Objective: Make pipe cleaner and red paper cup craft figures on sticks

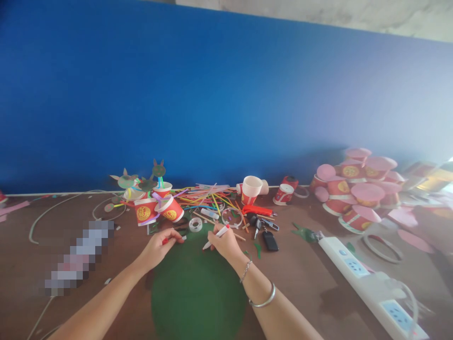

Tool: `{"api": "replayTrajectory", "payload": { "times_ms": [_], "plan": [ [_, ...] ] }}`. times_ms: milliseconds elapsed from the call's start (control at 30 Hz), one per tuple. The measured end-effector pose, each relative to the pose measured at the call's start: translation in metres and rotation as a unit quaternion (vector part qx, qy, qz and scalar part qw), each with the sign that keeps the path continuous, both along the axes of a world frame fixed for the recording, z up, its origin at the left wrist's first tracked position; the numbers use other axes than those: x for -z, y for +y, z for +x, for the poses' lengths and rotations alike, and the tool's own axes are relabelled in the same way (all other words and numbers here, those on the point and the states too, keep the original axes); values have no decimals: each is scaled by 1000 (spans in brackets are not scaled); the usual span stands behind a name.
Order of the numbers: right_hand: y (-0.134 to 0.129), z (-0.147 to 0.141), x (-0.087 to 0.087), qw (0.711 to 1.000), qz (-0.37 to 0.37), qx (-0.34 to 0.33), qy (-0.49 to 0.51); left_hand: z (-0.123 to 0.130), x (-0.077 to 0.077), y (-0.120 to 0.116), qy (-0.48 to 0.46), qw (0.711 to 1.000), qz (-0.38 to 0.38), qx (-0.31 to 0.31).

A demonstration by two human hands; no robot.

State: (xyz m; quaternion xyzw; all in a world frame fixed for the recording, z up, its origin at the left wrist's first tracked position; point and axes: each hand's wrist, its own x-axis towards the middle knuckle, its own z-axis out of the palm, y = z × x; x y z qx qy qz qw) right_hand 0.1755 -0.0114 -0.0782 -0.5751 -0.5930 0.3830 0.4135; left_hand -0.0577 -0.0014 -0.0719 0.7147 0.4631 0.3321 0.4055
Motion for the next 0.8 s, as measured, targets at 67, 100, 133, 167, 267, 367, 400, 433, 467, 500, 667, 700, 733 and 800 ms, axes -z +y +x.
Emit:
{"api": "replayTrajectory", "payload": {
  "times_ms": [67,100,133,167,267,367,400,433,467,500,667,700,733,800],
  "plan": [
    [0,0,0,1000,1,3,-3,0,0,0,0,1000,3,1],
    [0,0,0,1000,1,4,-3,0,0,0,0,1000,4,1],
    [0,0,0,1000,2,6,-4,0,0,0,0,1000,5,1],
    [0,0,1,1000,2,7,-4,0,0,0,-1,1000,6,0],
    [1,0,2,1000,0,11,-4,0,0,0,-1,1000,5,0],
    [2,-1,4,1000,-3,15,-4,-1,1,0,1,1000,3,2],
    [2,-1,5,1000,-4,17,-3,-1,1,0,2,1000,2,2],
    [2,-1,5,1000,-4,18,-3,-1,1,0,4,1000,2,3],
    [2,-1,5,1000,-4,20,-3,-1,1,0,5,1000,3,3],
    [2,-1,5,1000,-4,21,-2,-1,1,0,5,1000,4,3],
    [2,0,5,1000,0,25,-3,-1,1,0,5,1000,6,2],
    [2,0,4,1000,1,25,-3,-1,1,0,4,1000,6,1],
    [2,0,4,1000,2,25,-3,-1,2,0,3,1000,6,0],
    [2,0,4,1000,4,26,-3,-1,2,0,2,1000,6,-2]
  ]
}}
